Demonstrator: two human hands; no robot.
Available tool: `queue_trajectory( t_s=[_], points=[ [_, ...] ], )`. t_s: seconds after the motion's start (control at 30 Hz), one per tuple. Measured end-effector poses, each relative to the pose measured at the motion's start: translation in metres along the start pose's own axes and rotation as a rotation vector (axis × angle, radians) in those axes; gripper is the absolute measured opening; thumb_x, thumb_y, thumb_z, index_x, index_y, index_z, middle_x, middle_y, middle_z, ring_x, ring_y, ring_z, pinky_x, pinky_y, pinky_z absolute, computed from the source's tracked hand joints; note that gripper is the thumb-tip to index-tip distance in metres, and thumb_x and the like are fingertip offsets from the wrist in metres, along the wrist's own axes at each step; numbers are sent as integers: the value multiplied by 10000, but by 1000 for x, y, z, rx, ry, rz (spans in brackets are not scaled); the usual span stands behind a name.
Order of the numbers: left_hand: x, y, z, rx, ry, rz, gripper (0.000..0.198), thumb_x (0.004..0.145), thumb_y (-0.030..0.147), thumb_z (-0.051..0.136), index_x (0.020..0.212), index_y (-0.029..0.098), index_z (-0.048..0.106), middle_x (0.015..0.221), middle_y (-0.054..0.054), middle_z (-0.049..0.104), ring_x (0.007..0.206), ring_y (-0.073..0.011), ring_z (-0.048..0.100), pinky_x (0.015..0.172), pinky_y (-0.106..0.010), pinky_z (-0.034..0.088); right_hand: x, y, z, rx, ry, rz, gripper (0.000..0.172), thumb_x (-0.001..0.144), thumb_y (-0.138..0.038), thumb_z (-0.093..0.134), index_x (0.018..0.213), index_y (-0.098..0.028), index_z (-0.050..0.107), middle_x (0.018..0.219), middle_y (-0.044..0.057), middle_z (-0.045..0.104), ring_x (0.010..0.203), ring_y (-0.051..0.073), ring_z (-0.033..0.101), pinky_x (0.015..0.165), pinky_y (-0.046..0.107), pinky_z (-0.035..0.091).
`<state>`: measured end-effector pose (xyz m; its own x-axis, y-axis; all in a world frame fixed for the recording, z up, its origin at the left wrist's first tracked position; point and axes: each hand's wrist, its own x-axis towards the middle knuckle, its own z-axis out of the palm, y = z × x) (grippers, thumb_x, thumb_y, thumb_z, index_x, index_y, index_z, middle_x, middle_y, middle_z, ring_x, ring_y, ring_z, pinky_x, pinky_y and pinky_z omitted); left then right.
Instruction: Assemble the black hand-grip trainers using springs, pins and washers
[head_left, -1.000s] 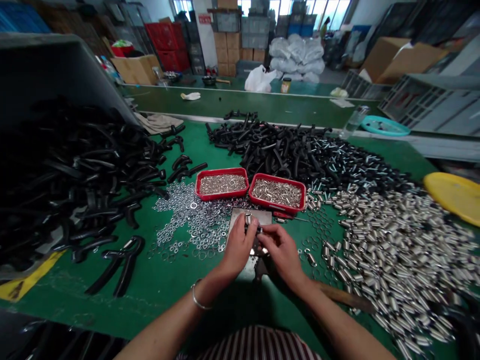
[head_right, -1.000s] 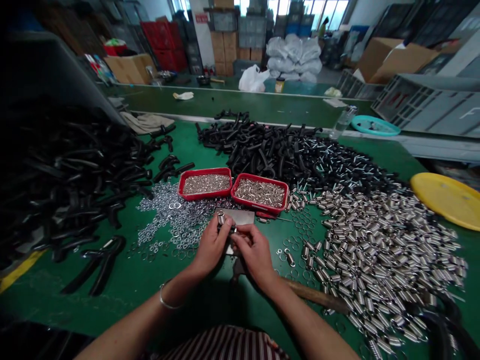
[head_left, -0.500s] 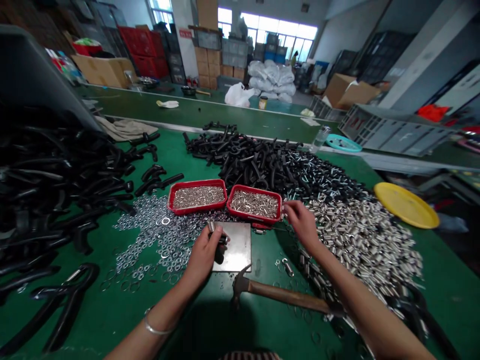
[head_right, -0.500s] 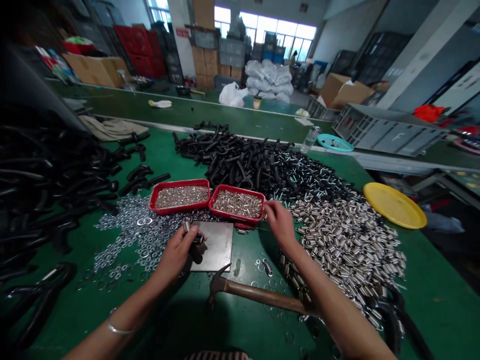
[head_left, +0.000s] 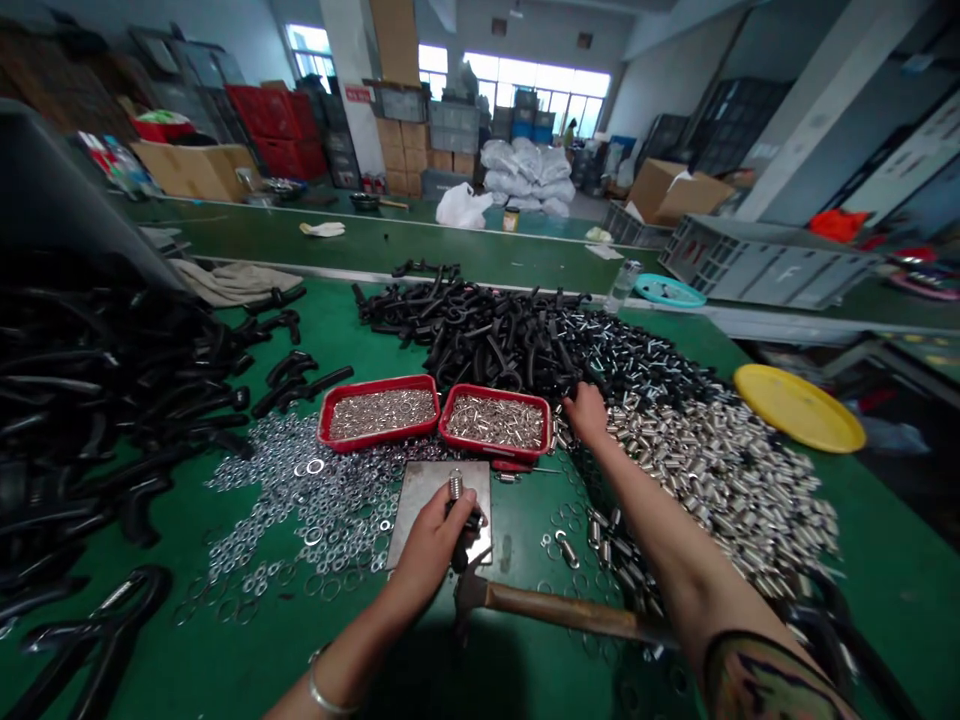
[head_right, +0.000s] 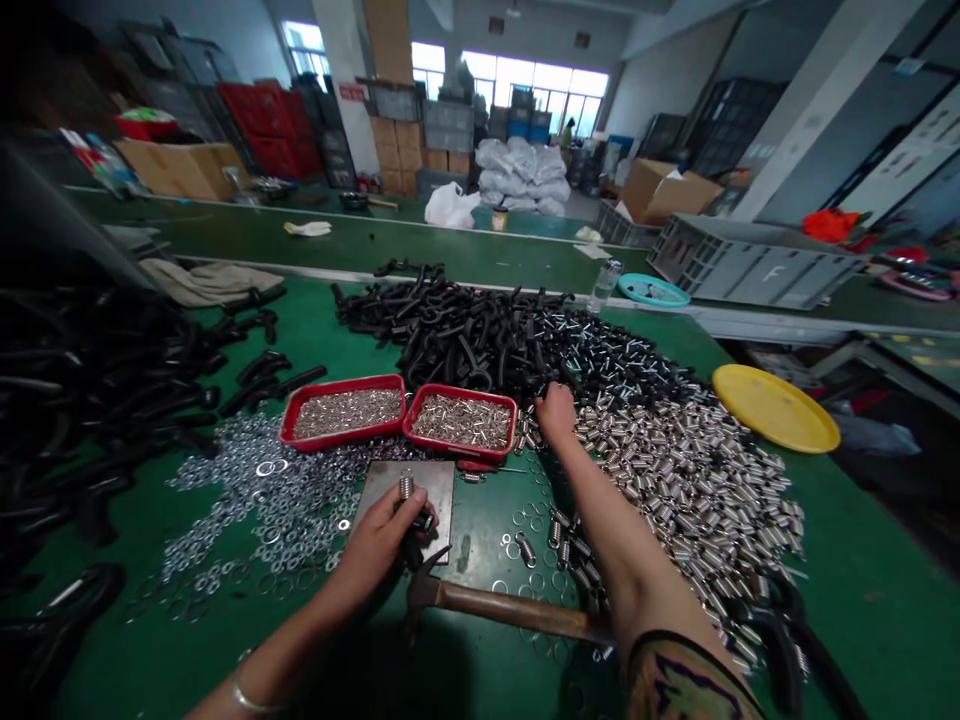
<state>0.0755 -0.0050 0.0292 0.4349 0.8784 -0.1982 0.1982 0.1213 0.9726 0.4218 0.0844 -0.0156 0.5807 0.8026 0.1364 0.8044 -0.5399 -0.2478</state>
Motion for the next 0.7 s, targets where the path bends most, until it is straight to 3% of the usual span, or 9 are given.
queue_trajectory(
  t_s=[0.1, 0.2, 0.33, 0.43, 0.47, 0.53, 0.6, 0.7],
  points=[
    [1, 4, 4, 3, -29, 32, 371, 944, 530, 490, 862, 182, 588, 759, -11, 610, 706, -156, 582, 664, -260, 454, -8, -2, -4, -44, -6, -27, 267, 937, -250, 537, 1178, -140, 571, 1184, 201, 603, 1098, 294, 583, 852, 365, 474],
    [-3, 3, -4, -25, -11, 48, 381, 941, 536, 496, 848, 180, 593, 752, -10, 611, 684, -147, 579, 645, -252, 452, -16, -2, -12, -71, -20, -57, 262, 940, -162, 494, 1188, -127, 572, 1145, 220, 630, 1092, 296, 594, 860, 386, 472],
    [-9, -5, -31, -133, 106, -6, 396, 915, 562, 532, 872, 175, 596, 792, -22, 638, 680, -139, 583, 625, -239, 452, -22, 7, -29, -55, -36, -72, 323, 905, -98, 463, 1206, -64, 576, 1057, 257, 672, 992, 314, 644, 820, 408, 485],
    [-9, -11, -49, -266, 244, -57, 419, 875, 586, 582, 897, 168, 596, 800, -25, 655, 653, -122, 575, 616, -223, 446, -32, 15, -45, 19, -26, -84, 493, 897, -152, 481, 1382, -66, 473, 1026, 234, 700, 909, 316, 667, 796, 439, 496],
    [-8, -12, -53, -319, 282, -67, 428, 856, 590, 605, 899, 164, 594, 799, -27, 657, 646, -118, 573, 616, -220, 446, -41, 15, -50, 117, -27, -93, 537, 902, -198, 496, 1425, -91, 440, 1022, 207, 710, 875, 297, 672, 787, 431, 505],
    [-3, -11, -53, -428, 319, -75, 442, 822, 592, 647, 894, 160, 581, 797, -30, 655, 640, -116, 573, 619, -223, 453, -71, 4, -59, 605, -99, -105, 541, 916, -313, 523, 1428, -151, 456, 990, 145, 730, 784, 242, 670, 743, 390, 526],
    [4, -8, -45, -509, 300, -72, 440, 812, 585, 662, 885, 162, 567, 797, -32, 650, 641, -119, 573, 621, -229, 458, -117, -21, -64, 1103, -340, -113, 545, 914, -422, 560, 1403, -196, 481, 987, 109, 737, 730, 200, 652, 693, 353, 534],
    [9, -1, -28, -497, 229, -29, 411, 845, 567, 633, 909, 164, 585, 827, -31, 647, 683, -130, 586, 644, -237, 468, -189, -75, -63, 1390, -654, -179, 537, 925, -441, 592, 1409, -243, 471, 955, 61, 739, 658, 150, 600, 645, 302, 507]
  ],
)
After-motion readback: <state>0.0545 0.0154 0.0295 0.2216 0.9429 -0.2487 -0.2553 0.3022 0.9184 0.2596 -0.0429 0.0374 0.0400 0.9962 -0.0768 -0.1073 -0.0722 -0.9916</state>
